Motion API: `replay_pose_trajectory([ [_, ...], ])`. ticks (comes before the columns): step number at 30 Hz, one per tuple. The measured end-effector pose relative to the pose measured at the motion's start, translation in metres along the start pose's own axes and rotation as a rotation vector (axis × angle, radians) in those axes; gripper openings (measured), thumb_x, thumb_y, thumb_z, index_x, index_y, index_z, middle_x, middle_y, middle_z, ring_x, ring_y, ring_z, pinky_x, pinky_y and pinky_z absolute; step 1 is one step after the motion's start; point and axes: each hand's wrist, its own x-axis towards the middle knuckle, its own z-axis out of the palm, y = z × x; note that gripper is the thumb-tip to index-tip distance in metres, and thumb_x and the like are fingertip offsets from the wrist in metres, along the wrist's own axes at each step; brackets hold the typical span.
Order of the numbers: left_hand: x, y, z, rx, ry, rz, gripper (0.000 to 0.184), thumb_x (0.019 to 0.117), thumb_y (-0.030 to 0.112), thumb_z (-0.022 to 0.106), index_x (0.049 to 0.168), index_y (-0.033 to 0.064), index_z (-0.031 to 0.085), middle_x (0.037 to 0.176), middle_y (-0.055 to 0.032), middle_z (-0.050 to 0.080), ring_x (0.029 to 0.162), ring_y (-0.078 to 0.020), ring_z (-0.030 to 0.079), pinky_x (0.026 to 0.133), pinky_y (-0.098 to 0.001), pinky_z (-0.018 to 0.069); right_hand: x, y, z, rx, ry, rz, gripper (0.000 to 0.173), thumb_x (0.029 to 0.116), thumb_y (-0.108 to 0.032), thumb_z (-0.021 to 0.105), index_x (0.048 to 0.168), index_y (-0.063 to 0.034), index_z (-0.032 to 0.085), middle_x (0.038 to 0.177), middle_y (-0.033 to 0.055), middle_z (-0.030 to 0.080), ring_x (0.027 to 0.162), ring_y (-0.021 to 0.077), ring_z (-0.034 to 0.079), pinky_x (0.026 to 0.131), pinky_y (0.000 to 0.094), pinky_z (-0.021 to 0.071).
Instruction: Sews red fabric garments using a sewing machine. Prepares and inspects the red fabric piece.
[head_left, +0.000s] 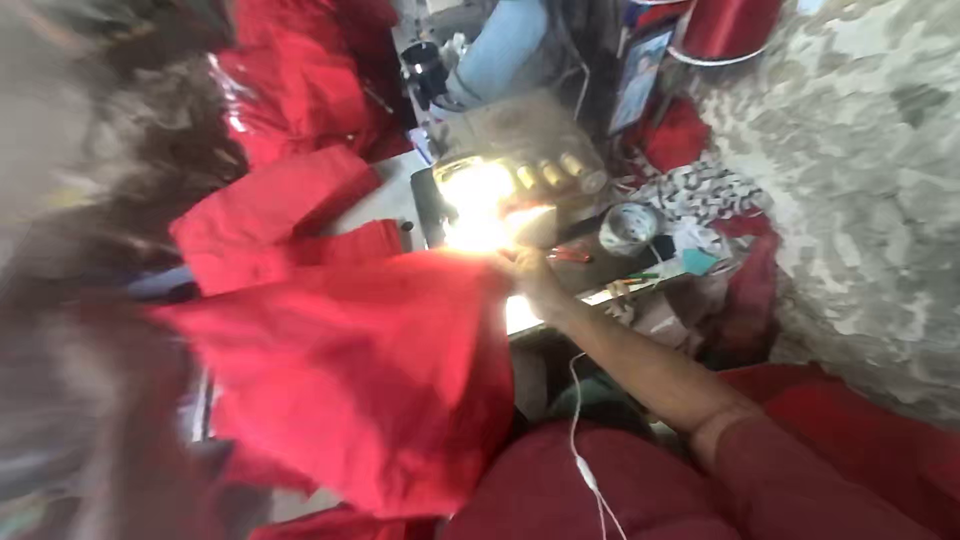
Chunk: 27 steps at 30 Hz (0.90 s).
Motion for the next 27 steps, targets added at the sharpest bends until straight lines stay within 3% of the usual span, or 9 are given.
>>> replay_pose_trajectory([
  [2,-0.023,0.026,0.038,-0.113,-0.237,0.197,0.049,0.1069,0.01,0.047,0.149,-0.0125,0.036,0.147,-0.0387,0.044,0.135,-0.0489,0.047,0.112,-0.0587,0.0373,0.012,0.014,0.002,-0.038,-0.003,-0.068,0.016,0.102,-0.01,0.06,0.104,0.0042,0.068,0.086,0.0054,0.07,0.075,0.0067,0.065,0.071,0.027,0.057],
  [5,-0.054,0.081,0.1,-0.183,-0.624,0.5,0.034,0.1073,0.01,0.05,0.134,-0.0091,0.059,0.135,-0.0275,0.062,0.127,-0.0378,0.061,0.109,-0.0528,0.0453,0.011,0.018,0.004,-0.096,-0.018,-0.078,0.014,0.1019,-0.008,0.06,0.102,0.0038,0.068,0.086,0.0046,0.07,0.076,0.0053,0.066,0.073,0.0259,0.0568],
  [7,-0.067,0.107,0.132,-0.172,-0.766,0.65,0.032,0.1077,0.016,0.05,0.125,-0.0048,0.067,0.128,-0.0228,0.068,0.123,-0.0355,0.064,0.109,-0.0554,0.0452,0.005,0.016,0.003,-0.129,-0.051,-0.075,0.017,0.104,-0.009,0.056,0.108,0.0042,0.066,0.092,0.0058,0.07,0.082,0.0059,0.066,0.077,0.0263,0.0567],
  [9,-0.066,0.12,0.155,-0.111,-0.827,0.754,0.034,0.1074,0.024,0.052,0.12,0.0008,0.073,0.115,-0.0208,0.072,0.115,-0.0383,0.066,0.101,-0.0637,0.0448,0.001,0.014,0.001,-0.184,-0.069,-0.111,0.019,0.1048,-0.01,0.054,0.11,0.0038,0.066,0.094,0.0053,0.069,0.084,0.0051,0.066,0.078,0.0258,0.0569],
  [13,-0.057,0.142,0.16,-0.069,-0.876,0.799,0.038,0.0998,0.038,0.064,0.11,0.0033,0.076,0.104,-0.0178,0.073,0.107,-0.0383,0.066,0.095,-0.069,0.0408,-0.001,0.015,-0.003,-0.189,-0.051,-0.154,0.015,0.1027,-0.008,0.058,0.111,0.0023,0.066,0.096,0.0037,0.069,0.086,0.003,0.065,0.08,0.0235,0.0557],
  [16,-0.05,0.143,0.16,-0.042,-0.92,0.76,0.038,0.0977,0.039,0.067,0.096,0.002,0.075,0.093,-0.0158,0.071,0.097,-0.0343,0.066,0.091,-0.0653,0.0419,0.0,0.02,-0.005,-0.218,-0.014,-0.208,0.016,0.1023,-0.008,0.058,0.11,0.0022,0.068,0.098,0.0036,0.071,0.088,0.0017,0.066,0.081,0.0217,0.0554],
  [18,-0.052,0.144,0.158,-0.097,-0.933,0.711,0.033,0.0966,0.036,0.07,0.097,0.0034,0.075,0.094,-0.0124,0.072,0.096,-0.0284,0.066,0.092,-0.0619,0.0427,0.001,0.023,-0.005,-0.245,0.005,-0.232,0.017,0.102,-0.008,0.059,0.111,0.0028,0.068,0.1,0.0049,0.071,0.089,0.0013,0.066,0.082,0.0212,0.0547],
  [23,-0.059,0.137,0.165,-0.203,-0.739,0.822,0.026,0.0922,0.029,0.075,0.089,0.0029,0.074,0.084,-0.0104,0.072,0.084,-0.0248,0.068,0.085,-0.0577,0.0463,0.005,0.026,-0.005,-0.27,0.04,-0.247,0.012,0.0998,-0.009,0.064,0.104,0.0014,0.069,0.093,0.0033,0.071,0.086,0.0002,0.065,0.082,0.0198,0.0536],
  [27,-0.062,0.136,0.164,-0.196,-0.616,1.037,0.022,0.0927,0.019,0.072,0.084,-0.001,0.074,0.079,-0.015,0.07,0.08,-0.0309,0.068,0.087,-0.0586,0.0468,-0.002,0.026,-0.007,-0.223,-0.005,-0.272,0.01,0.0978,-0.009,0.066,0.101,0.0002,0.067,0.089,0.0001,0.069,0.082,-0.0007,0.065,0.079,0.02,0.0554],
])
